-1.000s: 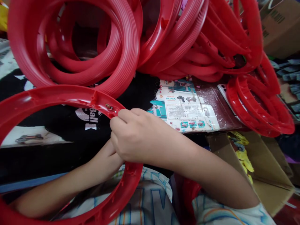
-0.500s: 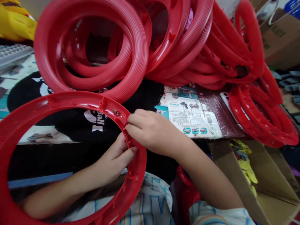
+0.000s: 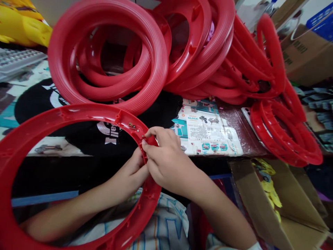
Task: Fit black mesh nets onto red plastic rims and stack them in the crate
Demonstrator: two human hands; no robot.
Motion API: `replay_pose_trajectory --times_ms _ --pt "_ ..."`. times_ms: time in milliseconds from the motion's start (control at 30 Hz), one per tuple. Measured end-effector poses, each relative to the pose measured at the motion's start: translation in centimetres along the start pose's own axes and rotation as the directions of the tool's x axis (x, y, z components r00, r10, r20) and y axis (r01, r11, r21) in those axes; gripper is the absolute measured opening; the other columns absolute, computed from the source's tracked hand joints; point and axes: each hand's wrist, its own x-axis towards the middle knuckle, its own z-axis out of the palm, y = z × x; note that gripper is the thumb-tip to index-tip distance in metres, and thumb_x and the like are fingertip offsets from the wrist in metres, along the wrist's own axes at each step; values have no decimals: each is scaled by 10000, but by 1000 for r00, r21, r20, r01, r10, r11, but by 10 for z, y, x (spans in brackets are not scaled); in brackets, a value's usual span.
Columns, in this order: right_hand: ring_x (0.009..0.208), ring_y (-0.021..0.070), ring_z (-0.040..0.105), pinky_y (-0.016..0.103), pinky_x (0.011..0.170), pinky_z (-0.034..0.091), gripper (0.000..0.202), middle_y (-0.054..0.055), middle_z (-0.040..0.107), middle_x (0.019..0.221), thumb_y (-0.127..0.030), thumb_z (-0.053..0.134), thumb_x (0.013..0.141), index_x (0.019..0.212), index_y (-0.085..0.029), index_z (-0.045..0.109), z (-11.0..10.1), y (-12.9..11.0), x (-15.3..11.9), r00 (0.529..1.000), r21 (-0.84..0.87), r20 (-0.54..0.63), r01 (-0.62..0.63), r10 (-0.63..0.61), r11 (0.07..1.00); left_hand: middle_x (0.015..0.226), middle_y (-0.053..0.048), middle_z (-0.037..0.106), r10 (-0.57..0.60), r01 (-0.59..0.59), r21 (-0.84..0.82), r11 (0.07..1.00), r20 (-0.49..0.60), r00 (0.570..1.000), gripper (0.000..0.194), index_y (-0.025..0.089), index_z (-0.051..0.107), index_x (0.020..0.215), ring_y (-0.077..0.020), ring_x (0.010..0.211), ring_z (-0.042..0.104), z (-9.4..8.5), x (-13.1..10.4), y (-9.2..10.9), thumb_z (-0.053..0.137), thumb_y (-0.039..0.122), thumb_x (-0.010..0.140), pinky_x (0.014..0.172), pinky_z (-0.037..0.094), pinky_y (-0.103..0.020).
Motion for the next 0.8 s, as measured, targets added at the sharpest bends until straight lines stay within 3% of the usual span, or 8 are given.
replay_pose_trajectory --times_ms 200,300,367,433,500,567,700,800 --pt "1268 257 414 501 1067 373 336 164 456 1350 -109 418 883 1119 -137 654 11 1 -11 996 175 -66 -54 67 983 1245 -113 594 -7 9 -62 998 23 1000 414 204 335 1311 -234 1123 583 0 0 0 457 338 939 954 457 -391" --pt "1355 264 354 534 1105 326 332 154 398 1433 -216 479 908 1219 -186 591 18 3 -19 968 301 -144 -154 204 941 1319 -107 549 41 -35 -98 995 59 997 401 210 416 1290 -232 1196 533 -1 -1 3 452 411 945 1027 409 -394" --pt "1325 258 411 501 1078 376 468 161 431 1417 -337 551 895 1336 -200 478 28 3 -24 903 509 -183 -250 388 824 1290 -101 567 60 -45 -140 989 106 993 413 210 495 1249 -233 1184 539 -2 -3 2 427 479 944 1033 406 -389" --pt "1191 237 546 429 995 465 650 154 534 1328 -420 633 843 1404 -206 385 38 3 -26 862 739 -63 -299 503 603 1154 -99 630 18 20 -196 980 187 982 468 200 552 1193 -229 1063 603 -7 -8 -3 405 556 927 951 466 -384" --pt "992 199 642 340 869 526 674 105 652 1144 -446 717 769 1343 -209 457 46 2 -24 848 870 88 -320 523 374 958 -74 661 -72 133 -235 963 252 965 520 193 552 1171 -198 838 651 -15 -16 -14 431 614 891 788 524 -356" --pt "782 152 659 251 709 532 499 47 701 914 -453 738 745 1151 -195 606 50 -3 -20 827 918 165 -328 538 222 816 -33 639 -174 238 -250 939 253 952 563 196 512 1170 -154 646 630 -25 -24 -27 486 654 843 622 520 -301" --pt "516 98 573 177 480 446 298 -1 655 618 -451 700 781 892 -175 685 46 -13 -13 741 961 145 -264 655 86 706 -8 604 -286 314 -203 928 155 946 509 190 493 1031 -159 534 613 -44 -36 -44 538 642 801 484 493 -280" --pt "436 96 545 174 419 428 275 -3 646 559 -430 745 730 838 -186 679 33 -9 -20 629 986 74 -162 774 37 681 8 583 -288 291 -124 949 47 957 407 198 507 974 -152 515 586 -52 -44 -45 509 580 834 467 469 -268"
